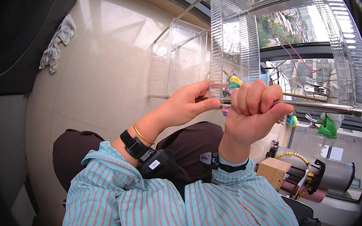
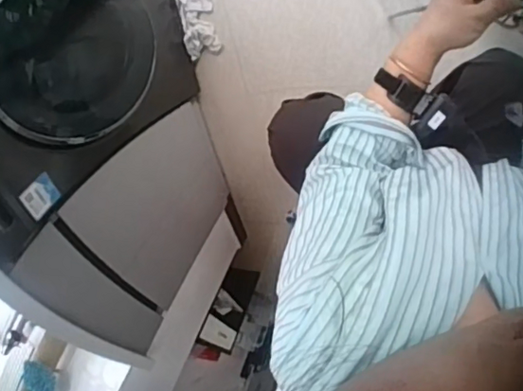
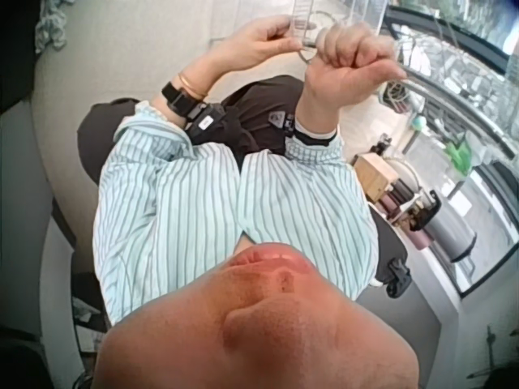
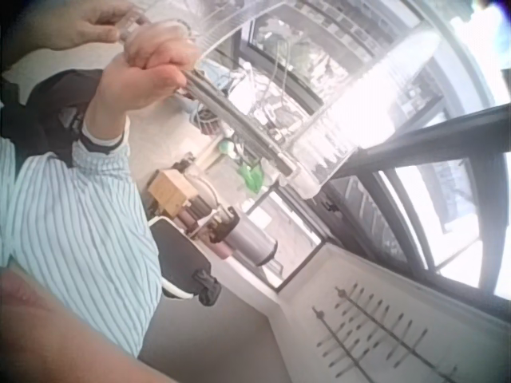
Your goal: The person assembles a clear plastic shelf unit by inserting metal rods into plastic brackets and connecting them to form a frame. They repeatedly insert, remove, and reinsert the rods to fit the components together.
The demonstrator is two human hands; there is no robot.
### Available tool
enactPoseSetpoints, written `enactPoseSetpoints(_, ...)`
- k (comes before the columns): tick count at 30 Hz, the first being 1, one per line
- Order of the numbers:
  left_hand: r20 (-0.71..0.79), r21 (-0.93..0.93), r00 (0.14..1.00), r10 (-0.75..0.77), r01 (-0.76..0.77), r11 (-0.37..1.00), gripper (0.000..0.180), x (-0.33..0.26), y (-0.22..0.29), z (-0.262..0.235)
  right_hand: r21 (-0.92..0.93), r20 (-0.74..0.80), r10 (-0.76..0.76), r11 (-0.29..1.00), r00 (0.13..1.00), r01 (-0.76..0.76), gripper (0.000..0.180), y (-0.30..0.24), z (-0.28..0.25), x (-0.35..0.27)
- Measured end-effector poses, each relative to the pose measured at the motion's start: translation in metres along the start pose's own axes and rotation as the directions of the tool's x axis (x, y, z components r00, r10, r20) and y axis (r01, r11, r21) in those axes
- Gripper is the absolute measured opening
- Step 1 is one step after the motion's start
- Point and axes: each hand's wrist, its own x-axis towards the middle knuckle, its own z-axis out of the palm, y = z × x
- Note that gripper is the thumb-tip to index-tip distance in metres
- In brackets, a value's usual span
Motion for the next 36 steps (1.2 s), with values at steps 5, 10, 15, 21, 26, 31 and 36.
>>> enactPoseSetpoints(5, -0.035, 0.013, 0.998, 0.054, -0.053, 0.998, 0.056, -0.005, 0.0, 0.006, -0.011, 0.039, 0.009, 1.0, 0.999, -0.009, 0.055, 0.0, -0.003, -0.003)
enactPoseSetpoints(10, -0.018, 0.01, 1.0, 0.001, -0.001, 1.0, 0.056, -0.009, 0.005, 0.009, 0.045, 0.141, 0.053, 0.997, 0.989, -0.06, 0.056, 0.002, -0.015, -0.008)
enactPoseSetpoints(15, 0.016, 0.043, 1.0, -0.01, 0.01, 0.999, 0.056, -0.01, 0.004, 0.002, 0.061, 0.378, 0.124, 0.986, 0.918, -0.158, 0.058, 0.007, -0.032, 0.0)
enactPoseSetpoints(21, -0.036, 0.037, 0.999, 0.007, -0.006, 0.999, 0.053, -0.004, -0.002, 0.006, -0.076, 0.215, 0.031, 0.997, 0.976, -0.015, 0.06, 0.011, -0.03, -0.01)
enactPoseSetpoints(26, -0.022, 0.205, 1.0, -0.001, 0.006, 0.979, 0.05, -0.005, 0.019, 0.002, -0.745, 0.11, -0.358, 0.588, 0.927, 0.315, 0.048, -0.006, -0.054, -0.022)
enactPoseSetpoints(31, -0.16, 0.327, 0.987, -0.026, 0.078, 0.942, 0.057, -0.006, 0.035, 0.001, -0.865, -0.151, -0.701, 0.435, 0.697, 0.25, 0.04, -0.061, -0.117, -0.012)
enactPoseSetpoints(36, -0.197, 0.611, 0.91, 0.365, -0.177, 0.772, 0.072, -0.003, 0.046, 0.023, -0.3, -0.201, -0.188, 0.946, 0.961, 0.122, 0.058, -0.086, -0.137, 0.015)
